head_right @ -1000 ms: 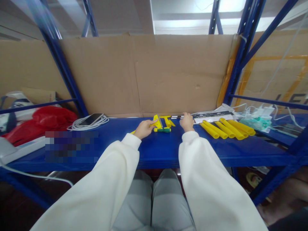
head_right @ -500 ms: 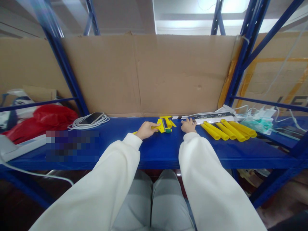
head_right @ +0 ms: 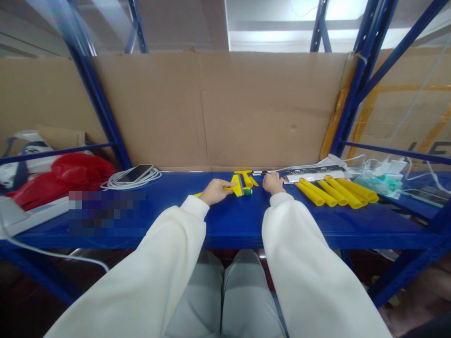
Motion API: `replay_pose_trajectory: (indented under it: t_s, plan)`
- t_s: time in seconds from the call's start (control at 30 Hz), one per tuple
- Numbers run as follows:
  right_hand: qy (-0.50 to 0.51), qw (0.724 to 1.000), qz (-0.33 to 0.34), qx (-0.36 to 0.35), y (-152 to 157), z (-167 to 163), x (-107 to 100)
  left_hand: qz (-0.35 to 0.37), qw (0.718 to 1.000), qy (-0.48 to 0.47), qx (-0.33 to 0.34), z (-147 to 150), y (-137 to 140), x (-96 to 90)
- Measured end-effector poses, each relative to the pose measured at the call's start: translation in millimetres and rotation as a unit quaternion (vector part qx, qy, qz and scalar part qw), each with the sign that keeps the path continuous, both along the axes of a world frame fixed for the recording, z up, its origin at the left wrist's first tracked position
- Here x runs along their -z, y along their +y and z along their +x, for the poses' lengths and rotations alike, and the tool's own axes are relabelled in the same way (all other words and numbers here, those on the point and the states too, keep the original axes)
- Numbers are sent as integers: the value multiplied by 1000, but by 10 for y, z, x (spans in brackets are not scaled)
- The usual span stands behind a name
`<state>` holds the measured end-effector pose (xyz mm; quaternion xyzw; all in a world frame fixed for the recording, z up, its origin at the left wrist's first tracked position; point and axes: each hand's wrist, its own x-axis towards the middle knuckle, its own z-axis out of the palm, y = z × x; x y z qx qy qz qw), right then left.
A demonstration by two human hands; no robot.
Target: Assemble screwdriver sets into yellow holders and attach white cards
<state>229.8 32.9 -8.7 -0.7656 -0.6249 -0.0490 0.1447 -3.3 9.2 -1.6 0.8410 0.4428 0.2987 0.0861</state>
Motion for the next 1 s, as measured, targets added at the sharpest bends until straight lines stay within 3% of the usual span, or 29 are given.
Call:
replay_pose_trajectory:
  t_s: [0.13,0.3,0.37,0.47,0.57,0.77,1.0]
  plan:
    - [37,999,-34,17,8,-52,-39,14,1000,22,3,-4,-11,1]
    - [101,994,44,-23,29,-107,-76,35,998,47,2,-6,-24,-1]
    - [189,974,86,-92,37,-161,-96,40,998,52,7,-5,-29,-5]
    - [313,912,138,-227,32,-291,-115,41,997,59,9,-3,-42,-17]
    - [342,878,154,-297,21,-439,-101,42,997,65,12,-4,-64,-33]
    - [243,901,182,-309,77,-559,-30,56,994,88,19,-10,-106,-54]
    - [193,926,178,-271,127,-548,6,83,988,130,10,-10,-114,-45]
